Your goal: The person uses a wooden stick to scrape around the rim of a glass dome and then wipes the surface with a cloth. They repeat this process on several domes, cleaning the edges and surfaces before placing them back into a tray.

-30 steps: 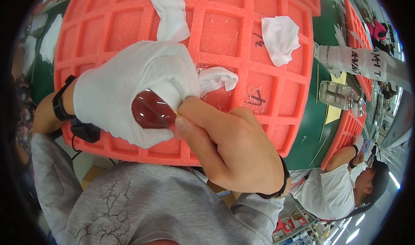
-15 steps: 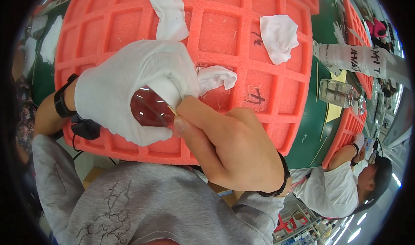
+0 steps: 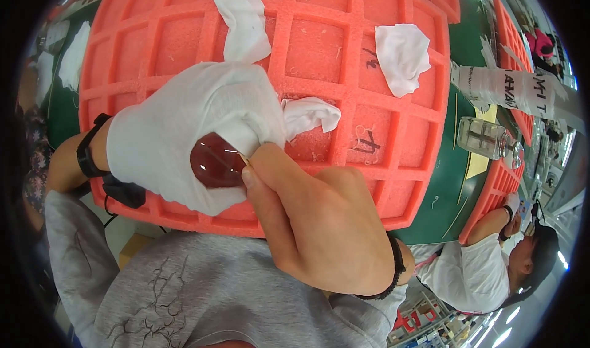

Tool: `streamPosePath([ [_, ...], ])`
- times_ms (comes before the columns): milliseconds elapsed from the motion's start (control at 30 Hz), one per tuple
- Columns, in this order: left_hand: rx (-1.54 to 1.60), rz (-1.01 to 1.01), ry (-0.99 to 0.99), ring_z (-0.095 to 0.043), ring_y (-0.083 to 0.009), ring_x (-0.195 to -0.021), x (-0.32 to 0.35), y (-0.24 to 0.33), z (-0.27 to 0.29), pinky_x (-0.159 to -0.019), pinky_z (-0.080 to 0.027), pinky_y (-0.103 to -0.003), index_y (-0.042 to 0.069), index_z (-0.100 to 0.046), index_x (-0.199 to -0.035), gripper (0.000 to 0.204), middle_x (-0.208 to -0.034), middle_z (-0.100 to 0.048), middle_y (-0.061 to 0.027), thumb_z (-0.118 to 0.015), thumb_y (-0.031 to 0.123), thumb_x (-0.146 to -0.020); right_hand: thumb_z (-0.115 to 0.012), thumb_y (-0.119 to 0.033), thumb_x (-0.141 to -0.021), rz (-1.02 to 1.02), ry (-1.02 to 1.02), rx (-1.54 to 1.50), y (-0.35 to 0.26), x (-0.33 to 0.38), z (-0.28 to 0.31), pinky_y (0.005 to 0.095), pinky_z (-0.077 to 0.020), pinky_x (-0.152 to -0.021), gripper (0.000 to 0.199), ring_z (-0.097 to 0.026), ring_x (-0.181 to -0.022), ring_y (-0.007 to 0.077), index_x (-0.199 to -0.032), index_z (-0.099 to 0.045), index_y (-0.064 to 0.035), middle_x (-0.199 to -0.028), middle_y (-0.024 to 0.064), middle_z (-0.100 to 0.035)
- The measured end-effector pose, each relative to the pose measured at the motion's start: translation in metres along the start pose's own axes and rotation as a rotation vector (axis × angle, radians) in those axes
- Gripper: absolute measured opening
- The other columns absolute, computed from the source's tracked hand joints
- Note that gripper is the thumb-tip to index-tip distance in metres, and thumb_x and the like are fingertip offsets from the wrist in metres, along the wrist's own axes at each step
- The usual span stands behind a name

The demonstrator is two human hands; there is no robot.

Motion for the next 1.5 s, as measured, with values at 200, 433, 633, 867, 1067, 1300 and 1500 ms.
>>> streamPosePath([
  [200,0.155,0.072,0.03,-0.06,-0.031,-0.085,0.003,-0.008,0.001,-0.073,-0.049,-0.04,0.012,-0.063,-0.101,0.045,-0.098,-0.063,-0.0063,-0.085,0.014,-0.061,-0.051,-0.002,-0.098,0.027,-0.01,0.002,0.006,0.003,0.0,0.0293,-0.0353,-0.046,0.015,-0.05,-0.045,0.0168,-0.087,-0.061,0.0007,-0.067,0.0072,-0.062],
  [433,0.09,0.047,0.049,-0.061,-0.0306,-0.085,0.002,-0.004,0.001,-0.072,-0.049,-0.04,0.013,-0.063,-0.1,0.044,-0.098,-0.063,-0.0052,-0.083,0.011,-0.061,-0.053,0.0,-0.098,0.02,0.063,0.066,0.001,0.009,-0.001,0.0303,-0.0355,-0.046,0.012,-0.049,-0.044,0.0179,-0.09,-0.063,0.0011,-0.065,0.0071,-0.06],
  [633,0.024,0.08,0.049,-0.061,-0.0306,-0.086,0.001,0.0,-0.001,-0.072,-0.049,-0.04,0.014,-0.063,-0.1,0.043,-0.097,-0.063,-0.0047,-0.082,0.009,-0.061,-0.056,-0.001,-0.097,-0.011,0.047,0.13,-0.004,0.007,-0.001,0.0317,-0.0359,-0.046,0.008,-0.05,-0.043,0.0205,-0.094,-0.063,0.0008,-0.065,0.0086,-0.061],
  [867,-0.047,0.028,0.073,-0.06,-0.0318,-0.087,0.0,0.001,0.0,-0.073,-0.049,-0.041,0.014,-0.063,-0.101,0.044,-0.097,-0.062,-0.0051,-0.083,0.011,-0.061,-0.057,-0.002,-0.097,-0.011,0.057,0.143,-0.002,0.005,0.0,0.032,-0.0369,-0.046,0.007,-0.051,-0.043,0.0215,-0.093,-0.062,0.0003,-0.065,0.0087,-0.061],
  [1067,-0.059,0.07,0.052,-0.06,-0.0313,-0.087,0.002,-0.002,0.0,-0.073,-0.049,-0.041,0.014,-0.064,-0.102,0.045,-0.098,-0.062,-0.0057,-0.083,0.012,-0.062,-0.055,-0.004,-0.098,0.022,0.06,0.118,-0.004,0.002,0.0,0.0314,-0.0377,-0.046,0.011,-0.05,-0.044,0.0204,-0.09,-0.062,-0.0002,-0.064,0.0071,-0.061],
  [1300,0.039,-0.028,0.044,-0.061,-0.0298,-0.086,0.001,0.003,0.002,-0.073,-0.05,-0.041,0.013,-0.064,-0.103,0.047,-0.099,-0.062,-0.0058,-0.085,0.014,-0.062,-0.053,-0.003,-0.098,0.032,-0.01,0.057,0.003,0.006,0.003,0.0306,-0.0374,-0.047,0.014,-0.049,-0.045,0.019,-0.088,-0.063,-0.0005,-0.068,0.0072,-0.062],
  [1500,0.097,0.041,0.007,-0.061,-0.0296,-0.087,0.0,-0.003,0.0,-0.074,-0.049,-0.04,0.012,-0.065,-0.1,0.043,-0.099,-0.062,-0.0061,-0.085,0.014,-0.062,-0.053,-0.003,-0.099,-0.014,-0.028,0.015,0.005,0.007,0.0,0.0306,-0.0372,-0.047,0.015,-0.05,-0.045,0.0193,-0.087,-0.063,-0.0005,-0.07,0.0083,-0.064],
])
Point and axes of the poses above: each hand's wrist, its own x-axis away from the middle knuckle, its own z-axis out of the back of the hand, y = z × x, the point moved 10 cm from there along -x, towards the middle knuckle
